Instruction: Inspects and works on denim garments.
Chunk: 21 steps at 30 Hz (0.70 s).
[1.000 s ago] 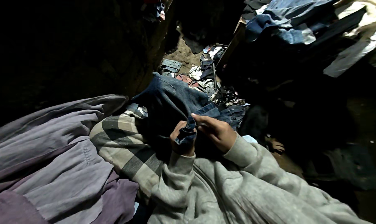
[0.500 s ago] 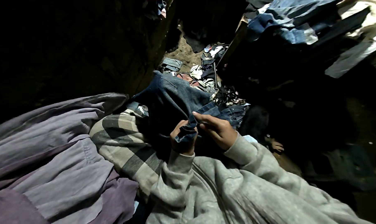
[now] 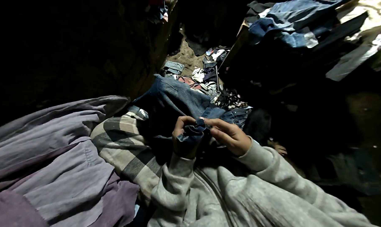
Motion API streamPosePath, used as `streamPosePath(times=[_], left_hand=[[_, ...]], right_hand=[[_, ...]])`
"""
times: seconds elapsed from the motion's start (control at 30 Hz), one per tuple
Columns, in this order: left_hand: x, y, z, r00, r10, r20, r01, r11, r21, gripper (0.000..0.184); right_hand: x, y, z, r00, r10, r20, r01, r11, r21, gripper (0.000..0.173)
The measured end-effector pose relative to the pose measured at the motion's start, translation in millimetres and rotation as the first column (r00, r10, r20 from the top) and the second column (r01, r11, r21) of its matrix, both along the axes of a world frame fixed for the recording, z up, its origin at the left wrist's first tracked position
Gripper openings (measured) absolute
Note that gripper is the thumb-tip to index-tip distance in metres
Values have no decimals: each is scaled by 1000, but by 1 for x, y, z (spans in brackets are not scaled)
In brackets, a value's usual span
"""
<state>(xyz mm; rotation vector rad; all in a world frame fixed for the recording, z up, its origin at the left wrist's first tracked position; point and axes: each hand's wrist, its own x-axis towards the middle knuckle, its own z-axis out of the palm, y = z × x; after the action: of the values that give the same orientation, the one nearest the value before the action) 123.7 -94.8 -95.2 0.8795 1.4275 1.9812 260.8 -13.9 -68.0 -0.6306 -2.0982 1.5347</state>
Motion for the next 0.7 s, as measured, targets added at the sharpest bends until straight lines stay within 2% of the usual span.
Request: streamPosePath(times=[0.07,0.2,0.27,0.37,0.47,0.7], left_hand=[[-3,0,1,987,-68,145,73,997,-27,27],[-9,1,16,981,-87,175,120,975,-188,19],[-9,0,11,987,-81,141,102,983,-155,15],[-8,0,-6,989,-85,122,88,996,-15,12],[-7,-1,-11,986,-70,153,63,997,51,9],[-4,-2,-13,999,-37,41,35,999,37,10]], right_hand=[[0,0,0,1000,-15,15,14,997,79,41],[-1,0,0,996,-69,61,47,948,315,38],[0,-1,0,986,-120,118,58,900,433,37],[3,-3,0,965,-178,193,46,838,543,39],[6,-5,0,949,-213,232,40,811,583,40],[5,-8,-4,940,-227,253,44,820,571,39]])
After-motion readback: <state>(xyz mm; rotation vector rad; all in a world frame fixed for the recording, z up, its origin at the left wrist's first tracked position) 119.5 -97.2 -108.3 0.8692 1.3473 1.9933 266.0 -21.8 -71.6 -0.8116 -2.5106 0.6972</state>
